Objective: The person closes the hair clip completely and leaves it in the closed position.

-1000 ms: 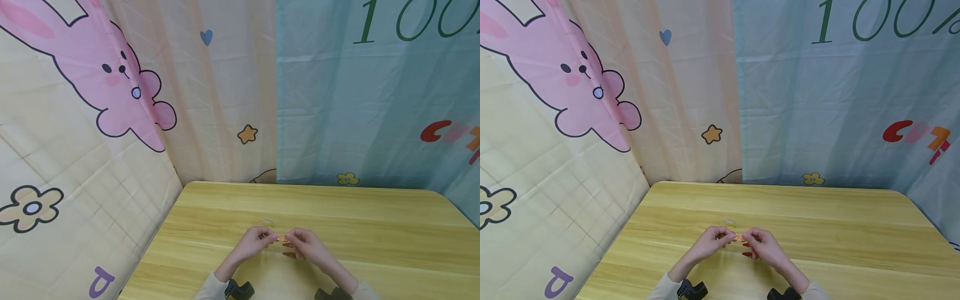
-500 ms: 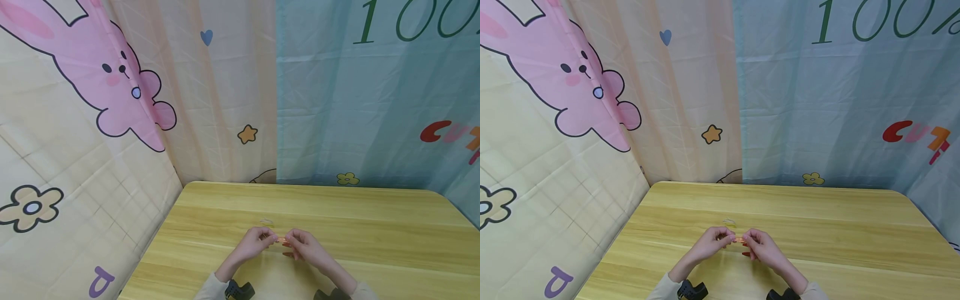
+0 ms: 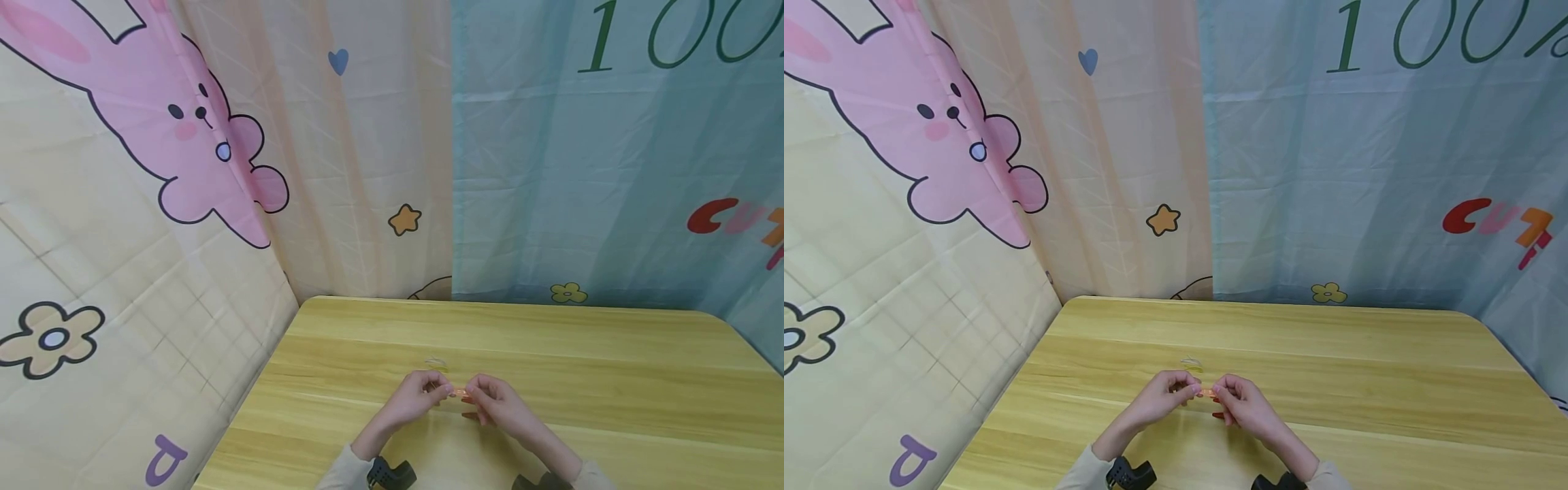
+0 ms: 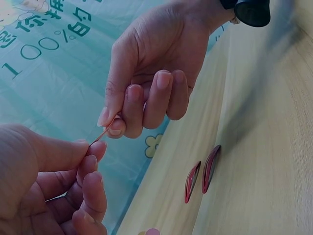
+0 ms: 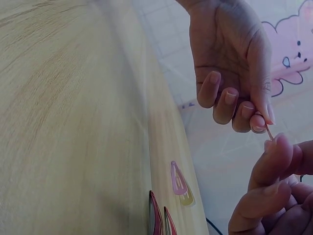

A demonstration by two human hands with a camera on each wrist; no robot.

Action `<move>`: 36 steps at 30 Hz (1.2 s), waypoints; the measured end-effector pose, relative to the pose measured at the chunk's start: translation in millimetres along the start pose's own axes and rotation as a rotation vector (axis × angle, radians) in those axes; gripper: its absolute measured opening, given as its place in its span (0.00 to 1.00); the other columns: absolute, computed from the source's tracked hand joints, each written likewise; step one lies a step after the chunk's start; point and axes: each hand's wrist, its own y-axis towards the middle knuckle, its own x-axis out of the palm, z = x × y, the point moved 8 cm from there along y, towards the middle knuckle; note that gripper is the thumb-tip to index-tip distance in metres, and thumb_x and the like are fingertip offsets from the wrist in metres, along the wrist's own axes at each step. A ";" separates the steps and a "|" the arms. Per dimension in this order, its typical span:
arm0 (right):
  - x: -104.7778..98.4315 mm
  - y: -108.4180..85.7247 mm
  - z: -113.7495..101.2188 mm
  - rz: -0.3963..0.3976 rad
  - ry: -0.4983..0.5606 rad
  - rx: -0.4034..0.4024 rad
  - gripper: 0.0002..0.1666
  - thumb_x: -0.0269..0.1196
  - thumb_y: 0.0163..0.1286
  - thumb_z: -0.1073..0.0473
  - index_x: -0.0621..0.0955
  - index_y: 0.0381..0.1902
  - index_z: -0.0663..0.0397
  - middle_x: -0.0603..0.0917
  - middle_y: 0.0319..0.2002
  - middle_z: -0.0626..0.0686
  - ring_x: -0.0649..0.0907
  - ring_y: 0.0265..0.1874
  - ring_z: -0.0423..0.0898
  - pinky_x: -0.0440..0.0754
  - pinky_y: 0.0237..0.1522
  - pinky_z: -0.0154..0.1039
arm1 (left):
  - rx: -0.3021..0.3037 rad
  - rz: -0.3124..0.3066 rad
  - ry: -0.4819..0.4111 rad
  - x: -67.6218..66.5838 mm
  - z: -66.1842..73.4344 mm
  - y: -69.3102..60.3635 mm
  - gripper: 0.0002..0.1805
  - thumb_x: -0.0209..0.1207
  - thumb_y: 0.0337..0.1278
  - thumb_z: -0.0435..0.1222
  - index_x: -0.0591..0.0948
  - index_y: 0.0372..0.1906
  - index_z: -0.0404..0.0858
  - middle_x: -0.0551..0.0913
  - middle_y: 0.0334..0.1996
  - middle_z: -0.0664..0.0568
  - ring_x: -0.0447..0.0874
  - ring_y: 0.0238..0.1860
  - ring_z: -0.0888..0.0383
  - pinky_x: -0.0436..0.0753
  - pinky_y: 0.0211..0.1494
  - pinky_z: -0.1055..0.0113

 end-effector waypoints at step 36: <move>-4.3 1.6 6.6 -0.038 0.067 0.019 0.17 0.52 0.75 0.55 0.71 0.39 0.68 0.72 0.21 0.46 0.70 0.16 0.38 0.67 0.22 0.32 | -0.050 -0.031 -0.133 1.4 -2.0 -0.6 0.09 0.55 0.66 0.34 0.82 0.34 0.33 0.76 0.27 0.56 0.74 0.29 0.59 0.74 0.35 0.63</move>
